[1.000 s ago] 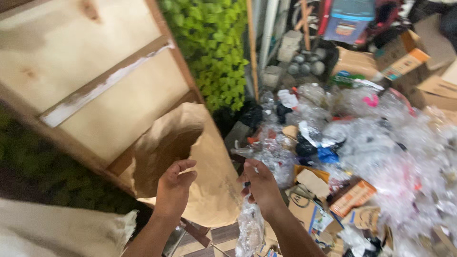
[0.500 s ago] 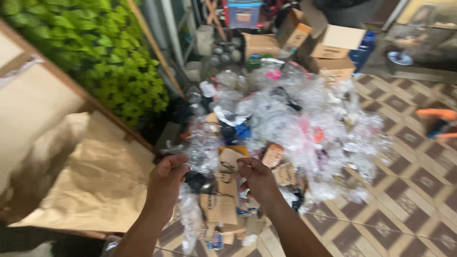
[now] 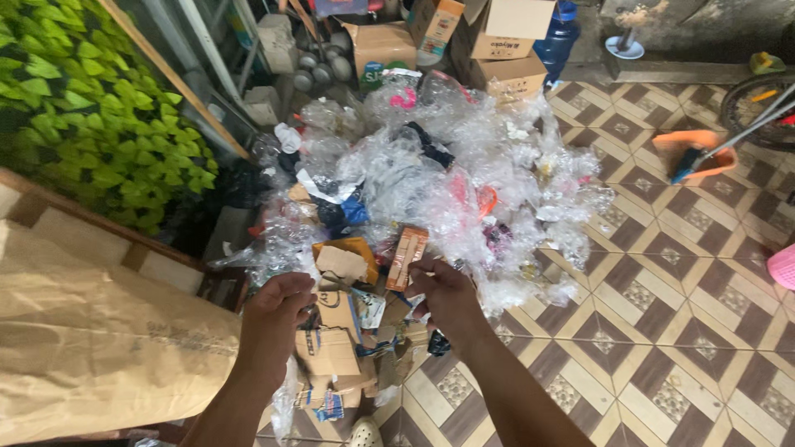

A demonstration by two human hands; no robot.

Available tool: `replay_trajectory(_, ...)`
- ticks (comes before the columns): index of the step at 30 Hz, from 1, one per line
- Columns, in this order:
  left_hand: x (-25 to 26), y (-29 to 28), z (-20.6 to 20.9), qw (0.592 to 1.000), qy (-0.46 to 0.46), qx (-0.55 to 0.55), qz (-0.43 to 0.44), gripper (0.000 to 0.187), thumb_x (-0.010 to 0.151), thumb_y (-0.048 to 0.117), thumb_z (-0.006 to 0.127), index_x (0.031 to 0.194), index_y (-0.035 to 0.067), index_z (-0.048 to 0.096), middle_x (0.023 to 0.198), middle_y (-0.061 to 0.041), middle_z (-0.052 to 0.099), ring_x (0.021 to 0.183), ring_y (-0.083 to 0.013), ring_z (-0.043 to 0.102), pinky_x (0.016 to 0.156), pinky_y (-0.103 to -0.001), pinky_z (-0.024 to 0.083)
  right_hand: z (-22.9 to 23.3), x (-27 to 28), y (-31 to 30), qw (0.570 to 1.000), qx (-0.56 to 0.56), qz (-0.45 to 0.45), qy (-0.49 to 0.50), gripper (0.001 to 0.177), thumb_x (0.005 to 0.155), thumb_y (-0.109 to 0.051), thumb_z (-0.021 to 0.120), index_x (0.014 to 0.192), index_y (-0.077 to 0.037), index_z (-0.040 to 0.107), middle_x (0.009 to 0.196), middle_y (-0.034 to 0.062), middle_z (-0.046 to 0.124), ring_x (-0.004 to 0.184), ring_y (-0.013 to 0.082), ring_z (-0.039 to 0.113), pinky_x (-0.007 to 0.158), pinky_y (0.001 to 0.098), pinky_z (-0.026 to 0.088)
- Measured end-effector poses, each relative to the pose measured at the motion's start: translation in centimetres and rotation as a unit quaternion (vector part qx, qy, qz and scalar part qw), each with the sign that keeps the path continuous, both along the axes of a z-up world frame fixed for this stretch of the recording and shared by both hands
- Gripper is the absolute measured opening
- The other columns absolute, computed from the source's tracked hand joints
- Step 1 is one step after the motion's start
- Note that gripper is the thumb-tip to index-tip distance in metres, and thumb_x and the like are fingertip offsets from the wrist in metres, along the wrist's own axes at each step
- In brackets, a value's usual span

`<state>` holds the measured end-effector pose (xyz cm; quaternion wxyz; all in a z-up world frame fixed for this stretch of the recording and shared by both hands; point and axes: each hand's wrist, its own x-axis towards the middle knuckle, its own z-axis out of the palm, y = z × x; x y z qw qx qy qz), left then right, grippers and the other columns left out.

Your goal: The person sorts through a large pile of plastic wrap, bubble wrap, and cardboard on the floor, picking up items by hand and placing them into different large bags and sacks.

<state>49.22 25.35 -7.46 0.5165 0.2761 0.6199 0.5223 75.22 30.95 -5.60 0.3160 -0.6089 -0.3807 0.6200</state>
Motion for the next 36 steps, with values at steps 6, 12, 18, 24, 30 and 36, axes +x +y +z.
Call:
replay_trajectory(6, 0.8, 3.3, -1.9, 1.0, 0.012, -0.01, 0.004, 0.019, 0.091, 0.01, 0.066, 0.109, 0.008, 0.071, 0.108, -0.003, 0.073, 0.097, -0.0166, 0.068, 0.084, -0.037, 0.047, 0.4, 0.4, 2.0, 0.999, -0.02, 0.027, -0.016, 0.033, 0.094, -0.031, 0.064, 0.121, -0.013, 0.07, 0.09, 0.0052, 0.075, 0.058, 0.012, 0.061, 0.047, 0.0282, 0.043)
replay_trajectory(12, -0.8, 6.8, -4.0, 1.0, -0.015, -0.001, 0.008, 0.022, 0.088, 0.007, 0.066, 0.11, 0.007, 0.07, 0.108, -0.002, 0.074, 0.096, -0.0158, 0.071, 0.084, -0.034, 0.052, -0.3, 0.4, 5.7, 0.999, 0.003, 0.032, -0.03, 0.032, 0.095, -0.032, 0.062, 0.122, -0.015, 0.069, 0.089, 0.0045, 0.074, 0.059, 0.0107, 0.062, 0.048, 0.0264, 0.046)
replay_trajectory(18, -2.8, 6.2, -6.5, 0.999, 0.004, -0.028, 0.028, 0.023, 0.089, 0.007, 0.065, 0.111, 0.006, 0.07, 0.106, -0.003, 0.075, 0.093, -0.0144, 0.069, 0.08, -0.033, 0.051, -2.5, -0.4, 8.4, 0.996, 0.001, 0.086, -0.026, 0.033, 0.095, -0.03, 0.063, 0.121, -0.012, 0.069, 0.088, 0.0027, 0.075, 0.058, 0.01, 0.062, 0.045, 0.0259, 0.044)
replay_trajectory(24, -1.3, 4.8, -8.7, 0.989, 0.055, -0.079, 0.113, 0.022, 0.091, 0.01, 0.068, 0.112, 0.005, 0.07, 0.102, -0.003, 0.074, 0.09, -0.0135, 0.066, 0.079, -0.032, 0.049, -7.3, -0.8, 11.1, 0.985, 0.019, 0.172, 0.0, 0.032, 0.095, -0.029, 0.063, 0.119, -0.01, 0.071, 0.086, 0.0043, 0.074, 0.054, 0.0099, 0.061, 0.042, 0.0255, 0.043)
replay_trajectory(30, 3.4, 3.6, -10.5, 0.975, 0.061, -0.096, 0.19, 0.023, 0.09, 0.009, 0.066, 0.113, 0.009, 0.07, 0.1, -0.002, 0.073, 0.088, -0.0127, 0.066, 0.077, -0.031, 0.05, -8.8, 0.7, 12.8, 0.969, -0.04, 0.244, 0.01, 0.032, 0.095, -0.028, 0.064, 0.122, -0.011, 0.07, 0.086, 0.0051, 0.073, 0.053, 0.0091, 0.057, 0.045, 0.0256, 0.042)
replay_trajectory(36, 7.8, 1.5, -14.6, 0.97, 0.103, -0.101, 0.197, 0.027, 0.089, 0.006, 0.068, 0.116, 0.003, 0.073, 0.101, -0.006, 0.073, 0.083, -0.0164, 0.058, 0.074, -0.034, 0.049, -11.0, 3.0, 13.5, 0.954, 0.003, 0.3, 0.007, 0.03, 0.097, -0.027, 0.061, 0.12, -0.009, 0.068, 0.093, 0.0015, 0.075, 0.081, 0.0064, 0.071, 0.064, 0.0281, 0.057)
